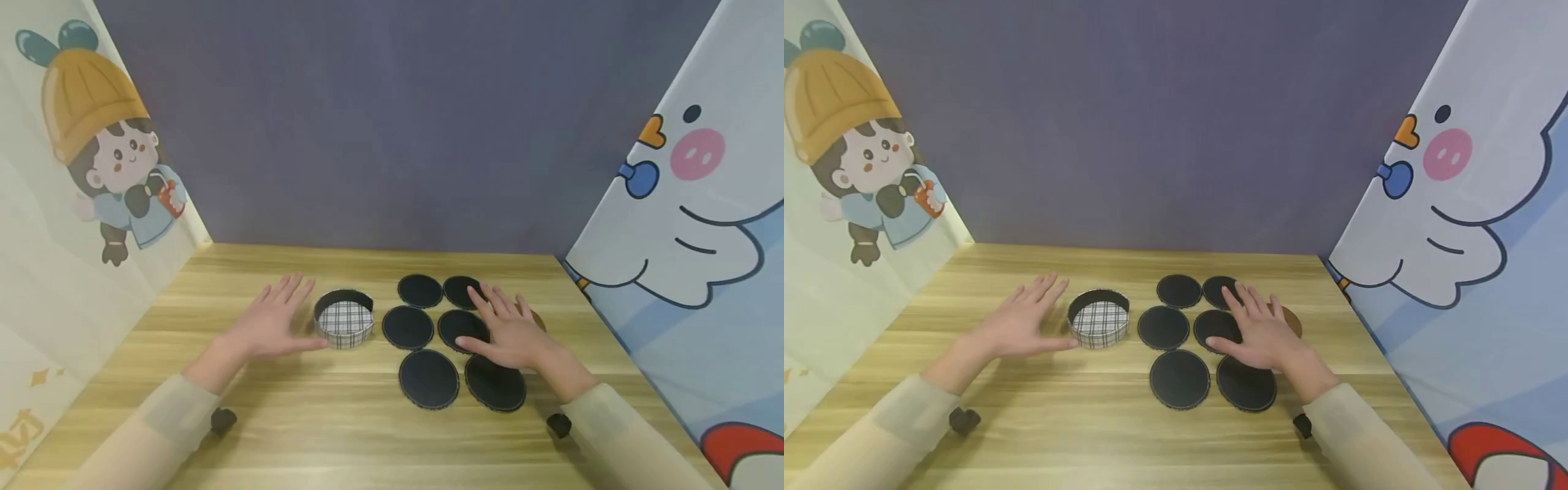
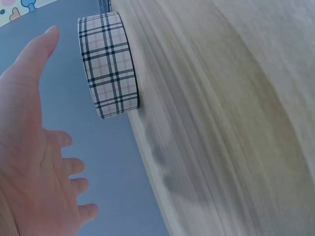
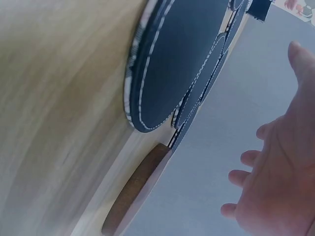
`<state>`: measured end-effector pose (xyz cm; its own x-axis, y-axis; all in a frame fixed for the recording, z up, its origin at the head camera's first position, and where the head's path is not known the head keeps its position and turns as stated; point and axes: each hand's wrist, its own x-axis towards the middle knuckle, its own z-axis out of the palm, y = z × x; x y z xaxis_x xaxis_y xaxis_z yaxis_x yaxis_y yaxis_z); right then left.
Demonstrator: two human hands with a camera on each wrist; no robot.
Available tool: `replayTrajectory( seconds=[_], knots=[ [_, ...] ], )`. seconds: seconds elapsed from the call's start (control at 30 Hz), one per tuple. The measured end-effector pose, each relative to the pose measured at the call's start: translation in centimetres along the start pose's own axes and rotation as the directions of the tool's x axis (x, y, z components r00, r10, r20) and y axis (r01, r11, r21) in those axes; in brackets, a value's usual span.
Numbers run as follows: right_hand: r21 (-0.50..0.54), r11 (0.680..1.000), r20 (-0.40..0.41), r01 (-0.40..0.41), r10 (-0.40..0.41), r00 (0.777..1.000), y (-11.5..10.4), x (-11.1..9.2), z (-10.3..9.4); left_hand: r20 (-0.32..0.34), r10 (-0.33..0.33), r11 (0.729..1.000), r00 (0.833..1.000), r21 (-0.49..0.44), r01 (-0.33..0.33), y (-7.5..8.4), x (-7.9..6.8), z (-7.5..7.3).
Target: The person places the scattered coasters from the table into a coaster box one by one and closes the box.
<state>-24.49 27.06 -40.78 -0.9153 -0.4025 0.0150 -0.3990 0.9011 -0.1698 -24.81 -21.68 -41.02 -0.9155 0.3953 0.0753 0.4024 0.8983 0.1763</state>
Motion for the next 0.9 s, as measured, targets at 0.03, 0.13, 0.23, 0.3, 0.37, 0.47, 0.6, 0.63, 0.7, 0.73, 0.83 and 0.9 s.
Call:
replayTrajectory(
  seconds=[0.03,0.13,0.23,0.3,0.37,0.47,0.6,0.63,0.7,0.73,0.83,0.9],
  knots=[
    [0.0,1.0,-0.003,0.0,0.0,1.0,0.0,0.0,0.0,-0.002,0.0,1.0,1.0,0.001,0.0,0.0,0.1,0.0],
    [0.0,1.0,-0.012,0.005,-0.005,1.0,0.1,-0.1,-0.2,-0.005,-0.004,1.0,1.0,0.001,0.004,0.0,0.2,-0.1],
    [-0.006,1.0,-0.042,0.029,-0.029,0.999,0.2,-0.1,-0.4,-0.011,-0.002,1.0,1.0,-0.005,0.002,0.0,0.3,-0.2],
    [-0.012,0.998,-0.091,0.061,-0.062,0.994,0.2,-0.2,-0.5,-0.024,-0.001,1.0,1.0,-0.022,0.0,0.1,0.4,-0.2],
    [0.007,0.995,-0.14,0.096,-0.094,0.986,0.3,-0.4,-0.7,-0.037,0.002,0.997,0.999,-0.078,-0.005,0.1,0.4,-0.3],
    [0.102,0.984,-0.18,0.143,-0.123,0.976,0.6,-0.9,-1.0,-0.04,0.004,0.977,0.999,-0.212,-0.012,0.1,0.6,-0.2],
    [0.246,0.951,-0.176,0.187,-0.146,0.974,1.1,-1.9,-1.2,0.002,0.009,0.924,1.0,-0.383,-0.008,-0.5,1.2,0.2],
    [0.254,0.947,-0.175,0.196,-0.155,0.972,1.3,-2.2,-1.1,0.016,0.009,0.91,1.0,-0.414,-0.002,-0.6,1.4,0.4],
    [0.258,0.944,-0.173,0.206,-0.164,0.971,1.6,-2.6,-1.0,0.041,0.013,0.891,0.999,-0.454,0.007,-1.1,1.8,0.8],
    [0.26,0.945,-0.169,0.2,-0.16,0.973,1.8,-2.9,-1.0,0.051,0.017,0.882,0.999,-0.471,0.009,-1.3,2.0,1.0],
    [0.247,0.952,-0.159,0.18,-0.143,0.977,2.1,-3.4,-0.7,0.085,0.02,0.856,0.996,-0.516,0.026,-1.7,2.6,1.5],
    [0.255,0.953,-0.15,0.162,-0.127,0.981,2.4,-3.6,-0.5,0.1,0.022,0.844,0.995,-0.535,0.035,-1.9,2.9,1.8]
  ],
)
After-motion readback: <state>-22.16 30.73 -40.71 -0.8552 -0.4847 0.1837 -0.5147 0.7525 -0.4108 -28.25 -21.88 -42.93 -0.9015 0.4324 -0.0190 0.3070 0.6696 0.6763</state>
